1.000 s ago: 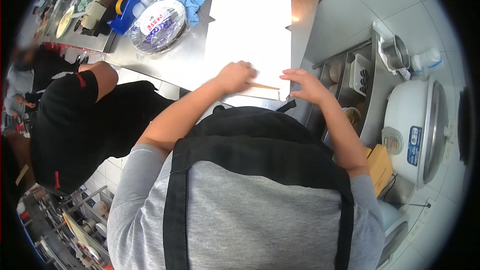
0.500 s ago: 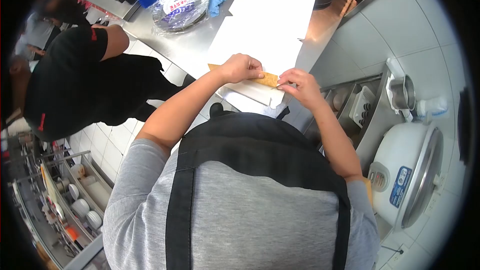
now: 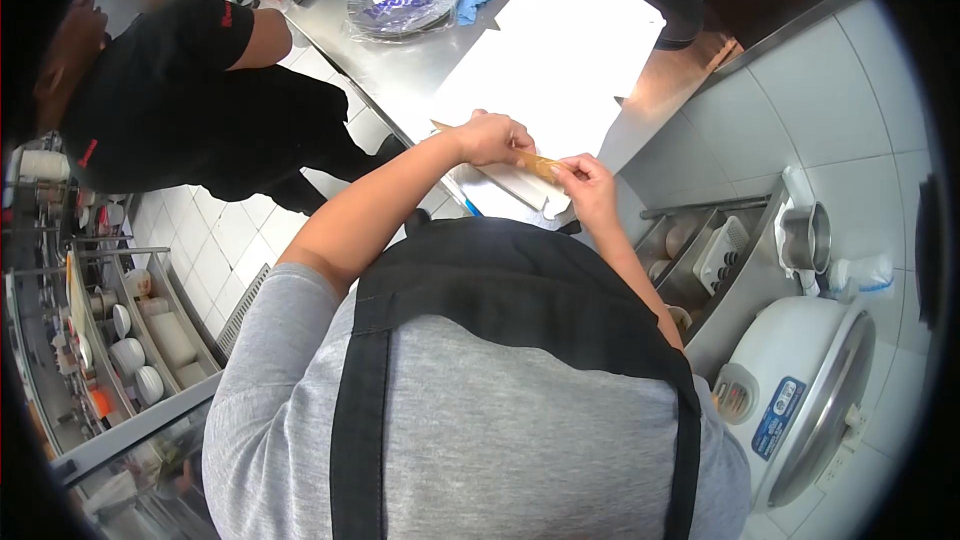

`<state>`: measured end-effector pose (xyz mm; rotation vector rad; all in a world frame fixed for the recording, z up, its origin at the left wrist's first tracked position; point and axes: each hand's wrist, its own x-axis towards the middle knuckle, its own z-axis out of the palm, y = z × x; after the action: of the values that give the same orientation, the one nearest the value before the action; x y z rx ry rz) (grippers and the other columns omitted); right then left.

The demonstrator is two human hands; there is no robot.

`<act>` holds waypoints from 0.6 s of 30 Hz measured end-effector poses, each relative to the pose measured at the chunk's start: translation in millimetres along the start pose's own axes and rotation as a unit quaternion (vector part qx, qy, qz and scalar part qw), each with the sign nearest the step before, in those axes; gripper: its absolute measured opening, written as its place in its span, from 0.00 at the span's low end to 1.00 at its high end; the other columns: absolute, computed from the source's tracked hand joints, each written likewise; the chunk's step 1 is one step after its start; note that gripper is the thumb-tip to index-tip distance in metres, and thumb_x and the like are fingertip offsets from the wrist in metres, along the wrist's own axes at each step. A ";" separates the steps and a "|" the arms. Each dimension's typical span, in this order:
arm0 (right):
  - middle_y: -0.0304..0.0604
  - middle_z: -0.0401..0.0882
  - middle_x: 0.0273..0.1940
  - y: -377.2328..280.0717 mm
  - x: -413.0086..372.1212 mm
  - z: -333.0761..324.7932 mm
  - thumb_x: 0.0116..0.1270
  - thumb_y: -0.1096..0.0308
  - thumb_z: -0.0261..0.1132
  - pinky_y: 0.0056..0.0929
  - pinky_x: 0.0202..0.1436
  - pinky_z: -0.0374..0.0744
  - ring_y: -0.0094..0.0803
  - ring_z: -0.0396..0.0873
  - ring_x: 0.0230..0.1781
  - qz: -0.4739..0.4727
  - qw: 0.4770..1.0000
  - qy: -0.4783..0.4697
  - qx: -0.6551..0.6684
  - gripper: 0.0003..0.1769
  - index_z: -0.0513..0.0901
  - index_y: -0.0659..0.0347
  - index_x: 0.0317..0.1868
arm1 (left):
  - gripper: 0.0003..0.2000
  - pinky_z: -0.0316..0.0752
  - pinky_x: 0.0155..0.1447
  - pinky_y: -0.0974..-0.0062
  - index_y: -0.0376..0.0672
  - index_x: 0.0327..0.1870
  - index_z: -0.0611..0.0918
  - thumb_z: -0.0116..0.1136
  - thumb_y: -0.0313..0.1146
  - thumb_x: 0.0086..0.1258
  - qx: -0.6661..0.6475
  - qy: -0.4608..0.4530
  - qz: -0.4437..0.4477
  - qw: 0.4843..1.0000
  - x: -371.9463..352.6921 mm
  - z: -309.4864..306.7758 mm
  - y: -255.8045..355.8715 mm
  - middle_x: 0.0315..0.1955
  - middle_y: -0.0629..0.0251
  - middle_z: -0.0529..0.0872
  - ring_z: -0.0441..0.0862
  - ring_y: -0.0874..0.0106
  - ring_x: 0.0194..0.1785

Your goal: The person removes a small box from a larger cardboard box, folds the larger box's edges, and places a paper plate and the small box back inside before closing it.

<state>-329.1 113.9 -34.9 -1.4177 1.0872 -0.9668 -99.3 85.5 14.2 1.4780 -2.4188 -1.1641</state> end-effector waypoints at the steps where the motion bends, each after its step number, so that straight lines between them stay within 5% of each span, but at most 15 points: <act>1: 0.39 0.78 0.32 3.5 0.1 0.3 0.59 0.72 0.73 0.20 0.34 0.75 0.21 0.77 0.29 0.017 1.000 0.006 -0.010 0.09 0.85 0.67 0.38 | 0.08 0.57 0.61 0.63 0.58 0.45 0.87 0.64 0.38 0.65 -0.002 -0.008 -0.003 1.000 0.7 0.3 -0.7 0.40 0.76 0.85 0.79 0.75 0.46; 3: 0.38 0.78 0.34 1.8 -1.4 3.4 0.59 0.73 0.73 0.20 0.33 0.76 0.21 0.78 0.30 0.054 0.998 0.016 -0.029 0.08 0.84 0.68 0.37 | 0.09 0.56 0.62 0.62 0.59 0.45 0.87 0.64 0.38 0.65 -0.011 -0.024 -0.010 1.000 0.7 2.2 -0.7 0.41 0.77 0.85 0.79 0.75 0.47; 6: 0.38 0.76 0.36 -17.7 -12.0 7.1 0.59 0.76 0.73 0.19 0.32 0.77 0.20 0.78 0.30 -0.125 0.982 0.036 -0.136 0.08 0.81 0.69 0.34 | 0.09 0.56 0.63 0.63 0.60 0.46 0.87 0.64 0.39 0.65 -0.026 -0.039 -0.022 0.999 1.1 1.6 1.0 0.41 0.78 0.85 0.79 0.76 0.48; 9: 0.38 0.75 0.37 -3.9 -14.2 8.6 0.59 0.77 0.73 0.18 0.33 0.78 0.19 0.77 0.30 -0.138 0.987 0.069 -0.045 0.10 0.78 0.68 0.33 | 0.09 0.58 0.64 0.65 0.59 0.46 0.87 0.64 0.39 0.65 -0.033 -0.049 -0.027 0.998 4.8 -0.1 2.5 0.42 0.77 0.85 0.79 0.75 0.50; 18: 0.38 0.74 0.37 25.7 -12.7 13.7 0.61 0.76 0.71 0.18 0.31 0.77 0.19 0.77 0.29 -0.033 0.995 0.095 0.006 0.09 0.76 0.64 0.33 | 0.10 0.70 0.58 0.72 0.54 0.48 0.86 0.63 0.36 0.66 -0.063 -0.078 -0.001 0.995 13.2 0.9 -4.2 0.42 0.72 0.84 0.79 0.72 0.50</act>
<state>-322.2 128.9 -62.0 -1.3805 1.1761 -1.1728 -103.7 74.5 6.8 1.4023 -2.3865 -1.4549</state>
